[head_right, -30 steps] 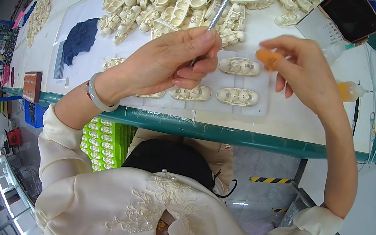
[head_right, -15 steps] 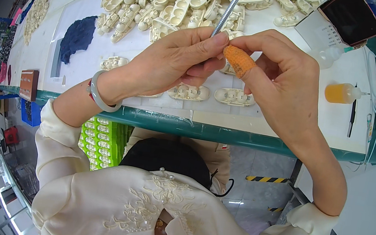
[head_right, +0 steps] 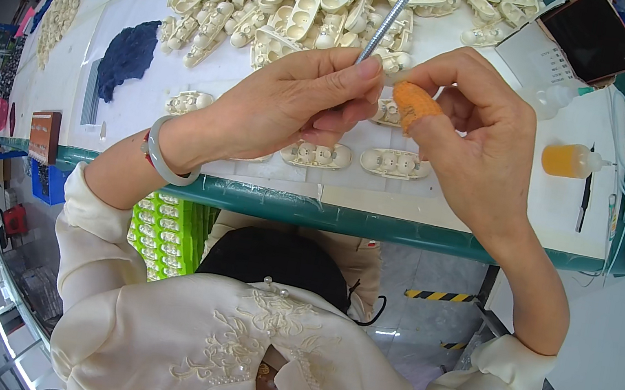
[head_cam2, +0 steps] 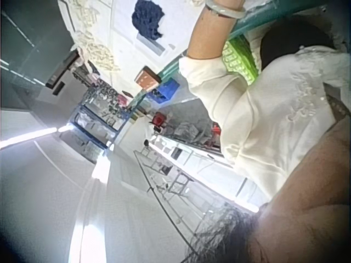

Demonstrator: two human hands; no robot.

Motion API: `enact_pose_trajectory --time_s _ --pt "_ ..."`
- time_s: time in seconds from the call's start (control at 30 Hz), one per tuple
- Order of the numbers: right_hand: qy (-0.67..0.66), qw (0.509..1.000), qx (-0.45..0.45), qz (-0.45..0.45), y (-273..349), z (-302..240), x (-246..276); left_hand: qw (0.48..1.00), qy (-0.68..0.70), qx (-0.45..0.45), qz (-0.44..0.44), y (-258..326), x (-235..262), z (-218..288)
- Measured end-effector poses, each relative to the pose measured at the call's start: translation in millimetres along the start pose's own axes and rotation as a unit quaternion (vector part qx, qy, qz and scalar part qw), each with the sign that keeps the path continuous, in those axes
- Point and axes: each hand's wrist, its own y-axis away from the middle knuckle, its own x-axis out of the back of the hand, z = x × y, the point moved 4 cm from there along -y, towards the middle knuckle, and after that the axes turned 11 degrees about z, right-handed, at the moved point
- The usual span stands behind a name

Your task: The recorder is assembling small plastic components, applying glue from a bottle and using a metal tool to clean or scrape the parts.

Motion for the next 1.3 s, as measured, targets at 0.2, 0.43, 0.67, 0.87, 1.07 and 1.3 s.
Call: enact_pose_trajectory --time_s 0.2,0.43,0.67,0.87,1.07,1.3 --pt "0.047 0.997 -0.058 0.005 -7 11 21 0.994 0.105 -0.001 -0.032 -1 13 -1" --pt "0.249 0.963 0.064 -0.079 -15 30 25 0.997 -0.007 -0.079 0.018 -4 25 10" --pt "0.255 0.944 0.008 -0.208 -20 40 14 0.964 -0.228 -0.127 0.041 -4 11 29" --pt "0.184 0.959 -0.108 -0.189 -20 51 10 0.988 -0.117 -0.036 0.090 -18 16 21" --pt "0.167 0.961 -0.129 -0.180 -17 47 5 0.951 -0.134 -0.276 -0.048 -32 14 17" --pt "0.192 0.956 -0.157 -0.159 -18 50 7 0.993 -0.015 -0.101 0.059 -26 4 24"
